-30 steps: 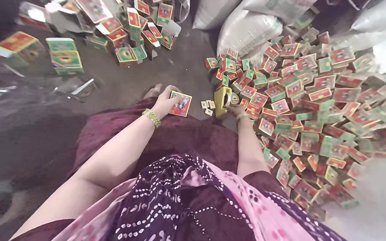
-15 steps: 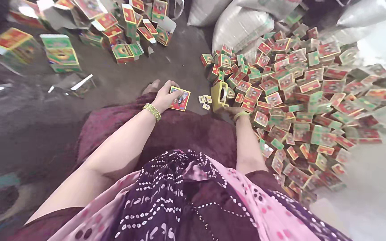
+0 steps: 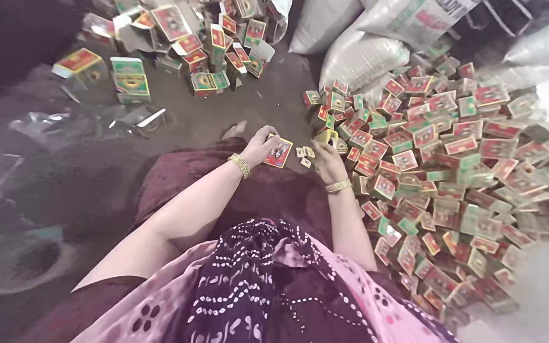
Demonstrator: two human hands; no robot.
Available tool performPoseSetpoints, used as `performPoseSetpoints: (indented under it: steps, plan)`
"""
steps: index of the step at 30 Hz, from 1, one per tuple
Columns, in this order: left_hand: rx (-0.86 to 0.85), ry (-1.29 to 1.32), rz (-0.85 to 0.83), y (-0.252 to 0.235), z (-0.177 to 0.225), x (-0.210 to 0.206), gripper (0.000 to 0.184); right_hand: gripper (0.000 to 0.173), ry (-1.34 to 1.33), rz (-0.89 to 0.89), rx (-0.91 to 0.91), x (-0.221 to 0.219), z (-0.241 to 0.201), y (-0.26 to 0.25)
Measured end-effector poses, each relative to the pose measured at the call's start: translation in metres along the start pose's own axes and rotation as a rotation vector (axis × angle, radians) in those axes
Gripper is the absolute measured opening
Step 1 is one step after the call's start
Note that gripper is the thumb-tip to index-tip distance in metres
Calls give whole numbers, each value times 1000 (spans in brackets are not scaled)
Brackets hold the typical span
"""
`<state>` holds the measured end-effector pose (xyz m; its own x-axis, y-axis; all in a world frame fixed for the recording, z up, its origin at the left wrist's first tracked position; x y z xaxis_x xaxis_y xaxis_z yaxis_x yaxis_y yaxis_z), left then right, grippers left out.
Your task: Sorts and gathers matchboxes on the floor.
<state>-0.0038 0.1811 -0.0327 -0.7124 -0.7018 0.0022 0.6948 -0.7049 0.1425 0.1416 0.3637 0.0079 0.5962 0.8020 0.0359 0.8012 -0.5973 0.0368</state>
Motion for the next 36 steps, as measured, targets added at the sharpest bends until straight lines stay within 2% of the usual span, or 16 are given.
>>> performPoseSetpoints:
  steps: [3,6,10,17,18,20,21,23,25,26,27,30,32,34,35,36]
  plan:
    - [4,-64,0,1,-5,-6,39,34,-131,-113,0,-58,-9,18]
    - [-20,-118,-21,6,-2,-12,43,38,-68,-136,-78,-81,3,20]
    - [29,-87,-6,21,-2,-14,39,34,-73,-131,-135,-86,23,15]
    - [46,-47,-148,15,0,-31,69,30,3,-28,-187,-69,36,10]
    - [52,-66,-145,15,-1,-31,73,35,37,-11,-181,-67,37,8]
    - [71,-91,-169,19,-3,-34,81,59,148,20,-189,-55,38,4]
    - [89,-80,-189,21,-4,-37,83,65,214,29,-186,-49,37,3]
    - [121,-42,-199,20,-7,-39,83,56,334,-113,-176,-50,29,6]
    - [170,38,-178,19,-11,-37,80,50,407,-375,-186,-63,20,20]
    - [228,92,-167,19,-15,-36,81,50,452,-437,-206,-61,16,27]
    - [290,138,-152,19,-17,-35,82,50,492,-428,-230,-52,8,32]
    - [377,166,-126,24,-13,-29,74,51,537,-152,-153,19,-50,28]
    - [366,110,-66,17,-22,-17,72,49,392,175,121,101,-113,5]
    - [360,79,25,8,-31,-2,70,42,70,562,476,184,-181,-6]
    - [369,84,72,5,-35,5,67,46,-32,713,579,209,-208,-2]
    - [388,98,114,4,-36,11,64,53,-76,779,635,222,-227,1]
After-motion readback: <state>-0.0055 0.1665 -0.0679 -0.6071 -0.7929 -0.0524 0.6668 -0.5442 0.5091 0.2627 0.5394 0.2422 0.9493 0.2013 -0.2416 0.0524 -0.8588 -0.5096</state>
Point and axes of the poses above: each hand's wrist, its own y-axis away from the middle knuckle, its own x-axis out of the back of the hand, z = x × y, the point moved 10 cm from there along -y, towards the middle knuckle, and after that the axes turned 11 degrees about x, right-handed, at the moved point
